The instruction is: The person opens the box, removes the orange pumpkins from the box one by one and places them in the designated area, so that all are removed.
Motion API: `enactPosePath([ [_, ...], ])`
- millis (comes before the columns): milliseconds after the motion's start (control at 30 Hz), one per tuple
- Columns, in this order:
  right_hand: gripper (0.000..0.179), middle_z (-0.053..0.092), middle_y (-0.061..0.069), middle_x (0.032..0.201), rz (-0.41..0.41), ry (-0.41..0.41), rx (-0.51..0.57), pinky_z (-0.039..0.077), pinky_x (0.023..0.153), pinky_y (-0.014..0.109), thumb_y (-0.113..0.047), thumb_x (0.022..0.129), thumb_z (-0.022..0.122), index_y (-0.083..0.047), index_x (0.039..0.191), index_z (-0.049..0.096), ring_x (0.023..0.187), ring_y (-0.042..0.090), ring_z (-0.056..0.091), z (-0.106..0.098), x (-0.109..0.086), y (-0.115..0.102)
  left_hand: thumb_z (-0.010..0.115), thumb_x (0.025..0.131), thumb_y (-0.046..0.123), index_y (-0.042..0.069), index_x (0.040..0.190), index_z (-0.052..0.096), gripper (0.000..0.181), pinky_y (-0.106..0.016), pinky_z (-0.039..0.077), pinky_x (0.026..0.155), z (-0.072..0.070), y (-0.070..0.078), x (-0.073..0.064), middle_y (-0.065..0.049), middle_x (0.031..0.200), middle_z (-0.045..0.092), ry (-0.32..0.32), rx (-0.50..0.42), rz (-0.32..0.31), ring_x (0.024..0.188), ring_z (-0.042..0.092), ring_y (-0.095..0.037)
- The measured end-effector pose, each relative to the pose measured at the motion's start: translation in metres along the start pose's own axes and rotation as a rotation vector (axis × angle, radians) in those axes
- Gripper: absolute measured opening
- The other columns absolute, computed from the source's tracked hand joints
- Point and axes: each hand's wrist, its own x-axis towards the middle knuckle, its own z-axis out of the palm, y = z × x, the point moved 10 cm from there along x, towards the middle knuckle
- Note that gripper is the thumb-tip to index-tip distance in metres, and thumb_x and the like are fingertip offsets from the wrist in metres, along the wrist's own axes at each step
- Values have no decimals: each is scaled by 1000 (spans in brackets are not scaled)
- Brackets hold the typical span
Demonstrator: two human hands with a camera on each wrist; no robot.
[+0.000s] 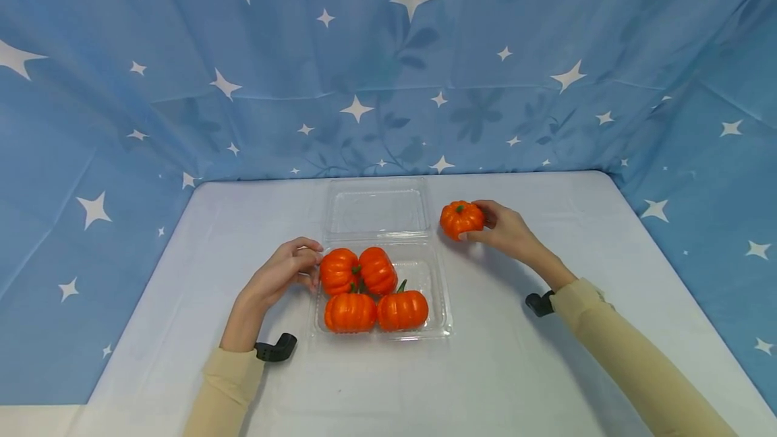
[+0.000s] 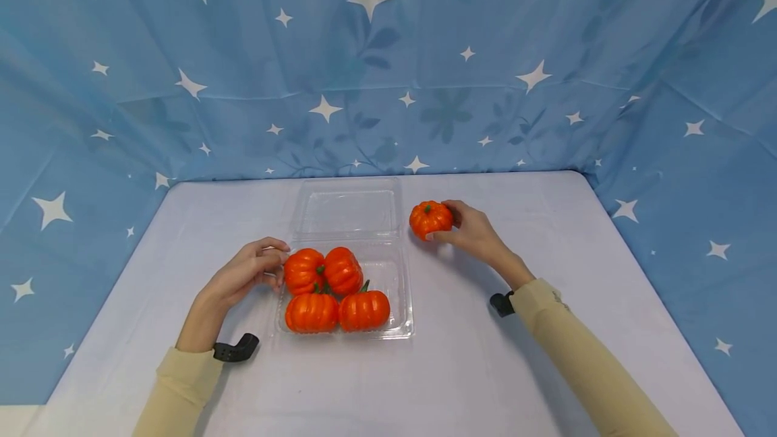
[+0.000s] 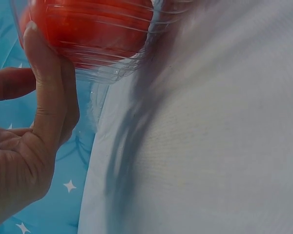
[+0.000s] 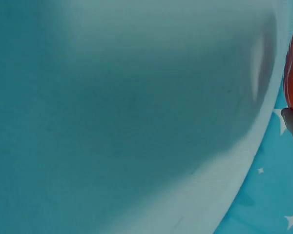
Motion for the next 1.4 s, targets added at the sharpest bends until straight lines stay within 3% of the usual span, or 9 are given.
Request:
enactPosePath([
  [267, 81, 48, 27, 151, 74, -23, -6, 46, 111, 55, -31, 90, 78, 4, 152, 40, 134, 43, 52, 4, 10, 16, 45, 101, 4, -12, 129, 41, 33, -32, 59, 59, 1, 1, 3, -7, 75, 61, 7, -5, 6, 57, 61, -19],
  [700, 84, 41, 30, 155, 92, -40, -36, 41, 115, 55, -22, 89, 80, 7, 154, 34, 140, 46, 45, 7, 20, 24, 45, 100, 2, -10, 130, 41, 32, -31, 59, 58, 1, 1, 4, -8, 78, 61, 14, -10, 5, 57, 61, -19],
  [1100, 90, 36, 32, 158, 92, -11, -28, 39, 116, 56, -19, 87, 81, 10, 155, 29, 143, 48, 43, 4, 21, 22, 45, 101, 1, -11, 132, 42, 34, -30, 59, 59, 0, 0, 4, -8, 78, 62, 16, -14, 17, 58, 60, -18],
  [1400, 88, 34, 31, 160, 50, 34, -28, 41, 114, 56, -18, 90, 78, 8, 157, 26, 145, 49, 39, -7, 7, 6, 45, 102, 3, -9, 134, 44, 34, -30, 59, 60, -5, 1, 0, -6, 78, 62, 46, -2, 11, 62, 60, -17],
])
